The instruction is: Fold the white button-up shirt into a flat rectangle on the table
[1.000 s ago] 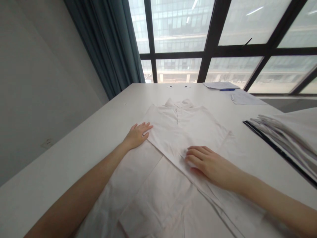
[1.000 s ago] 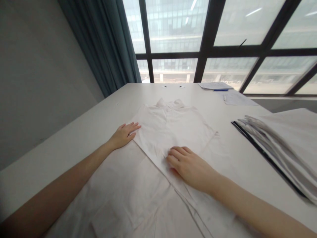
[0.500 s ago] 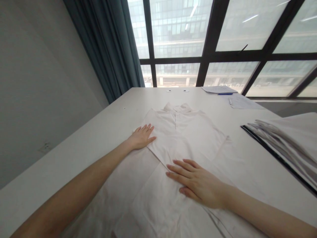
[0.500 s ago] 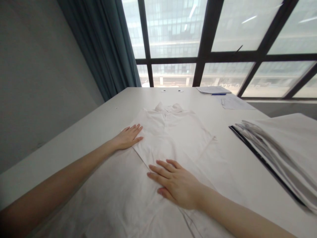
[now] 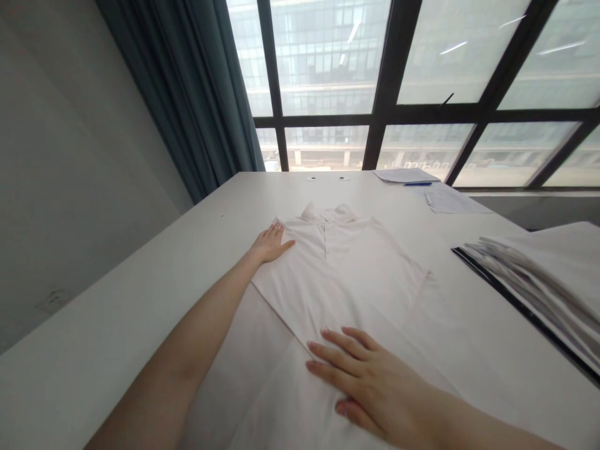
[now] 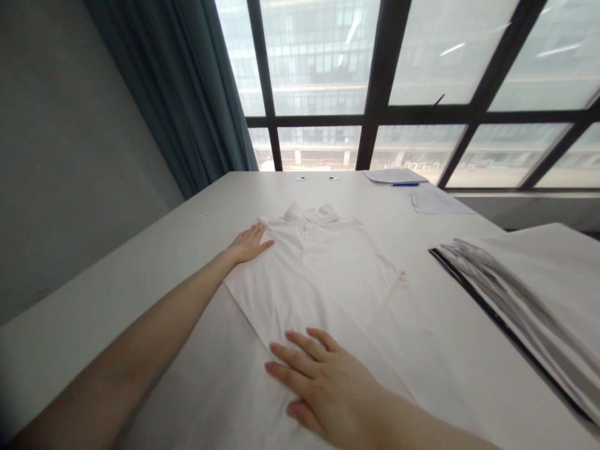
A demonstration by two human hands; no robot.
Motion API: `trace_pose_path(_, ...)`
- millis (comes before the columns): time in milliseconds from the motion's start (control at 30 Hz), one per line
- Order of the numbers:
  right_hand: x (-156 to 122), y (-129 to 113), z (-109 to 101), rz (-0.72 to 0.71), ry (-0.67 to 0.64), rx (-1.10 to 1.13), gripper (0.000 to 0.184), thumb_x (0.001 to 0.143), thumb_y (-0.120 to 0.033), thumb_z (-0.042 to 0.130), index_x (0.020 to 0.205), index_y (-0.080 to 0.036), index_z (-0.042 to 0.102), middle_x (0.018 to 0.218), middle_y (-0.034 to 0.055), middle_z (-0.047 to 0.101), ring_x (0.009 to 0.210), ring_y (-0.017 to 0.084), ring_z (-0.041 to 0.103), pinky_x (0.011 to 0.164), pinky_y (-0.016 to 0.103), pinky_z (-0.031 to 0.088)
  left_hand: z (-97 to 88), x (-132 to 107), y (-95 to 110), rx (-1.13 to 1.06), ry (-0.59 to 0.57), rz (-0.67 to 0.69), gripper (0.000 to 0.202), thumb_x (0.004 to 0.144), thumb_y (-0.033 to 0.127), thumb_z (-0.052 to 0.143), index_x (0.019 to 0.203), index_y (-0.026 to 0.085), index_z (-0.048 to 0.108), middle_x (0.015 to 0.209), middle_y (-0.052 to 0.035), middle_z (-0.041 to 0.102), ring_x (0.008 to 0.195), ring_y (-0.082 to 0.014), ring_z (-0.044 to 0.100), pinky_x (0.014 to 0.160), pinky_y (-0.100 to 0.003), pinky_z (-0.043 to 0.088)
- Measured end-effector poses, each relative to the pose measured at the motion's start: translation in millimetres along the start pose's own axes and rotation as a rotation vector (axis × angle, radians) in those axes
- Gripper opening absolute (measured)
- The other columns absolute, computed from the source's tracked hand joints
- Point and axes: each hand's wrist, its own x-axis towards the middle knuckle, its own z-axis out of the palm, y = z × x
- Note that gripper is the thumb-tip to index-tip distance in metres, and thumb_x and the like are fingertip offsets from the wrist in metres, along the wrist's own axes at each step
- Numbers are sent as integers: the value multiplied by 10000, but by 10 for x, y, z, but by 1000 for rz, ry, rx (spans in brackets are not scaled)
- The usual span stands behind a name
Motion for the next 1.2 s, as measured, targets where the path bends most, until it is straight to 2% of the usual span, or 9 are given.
trace_pose_path(167,27,45,-3,5,-23,-14,559,989,-398,394,1517,-334,223,1563,-11,259,1435,224,239,1185,454,160,9,239,-45,1,9,-48,832,904,653,242,1495,67,227,1571,-200,168,1457,-288,168,1164,-436,187)
trace_pose_path(333,43,113,34,-5,-38,-16,540,998,-427,355,1516,-329,235,1568,-18,239,1441,226,222,1187,449,154,-6,381,-63,6,14,-69,828,911,639,232,1486,43,243,1564,-208,194,1454,-288,182,1164,-430,191)
trace_pose_path(600,49,146,76,-33,17,-65,542,993,-422,380,1510,-326,254,1559,-20,271,1427,206,263,1183,411,176,18,400,-66,39,25,-73,797,924,628,212,1491,68,245,1566,-186,201,1452,-273,200,1158,-426,210)
trace_pose_path(767,34,103,47,-3,-20,-44,564,984,-377,419,1515,-323,236,1568,-23,251,1436,204,237,1189,414,144,3,348,-3,88,78,-97,725,952,524,246,1476,23,268,1554,-192,238,1444,-276,226,1157,-436,217)
trace_pose_path(867,14,59,9,23,-56,-8,548,999,-394,367,1521,-320,215,1579,-27,220,1447,203,201,1193,433,118,-47,281,88,131,126,-81,599,966,362,267,1455,20,314,1546,-185,269,1444,-256,231,1171,-417,167)
trace_pose_path(967,0,30,-16,26,-56,9,538,1001,-406,352,1517,-322,227,1577,-17,235,1446,208,207,1190,454,116,-69,152,266,158,136,-43,536,960,229,241,1432,-4,346,1540,-193,278,1441,-246,238,1170,-390,162)
trace_pose_path(1033,-7,23,-19,19,-40,9,538,996,-408,360,1514,-322,240,1574,-10,249,1445,212,207,1187,464,120,-44,4,438,161,118,-13,549,971,265,249,1422,-34,342,1527,-221,291,1431,-262,262,1153,-381,210)
trace_pose_path(1100,-14,22,-15,18,-28,5,537,994,-410,364,1511,-323,249,1573,-6,251,1447,218,201,1182,472,132,6,-204,628,155,88,34,601,983,367,264,1426,-34,332,1520,-224,304,1424,-265,281,1136,-362,252)
trace_pose_path(1200,-25,16,-5,27,-25,-3,538,992,-418,363,1510,-323,253,1577,-6,238,1452,226,181,1176,481,150,76,-591,866,126,57,191,679,982,486,254,1449,-4,301,1545,-198,256,1447,-252,219,1148,-353,230)
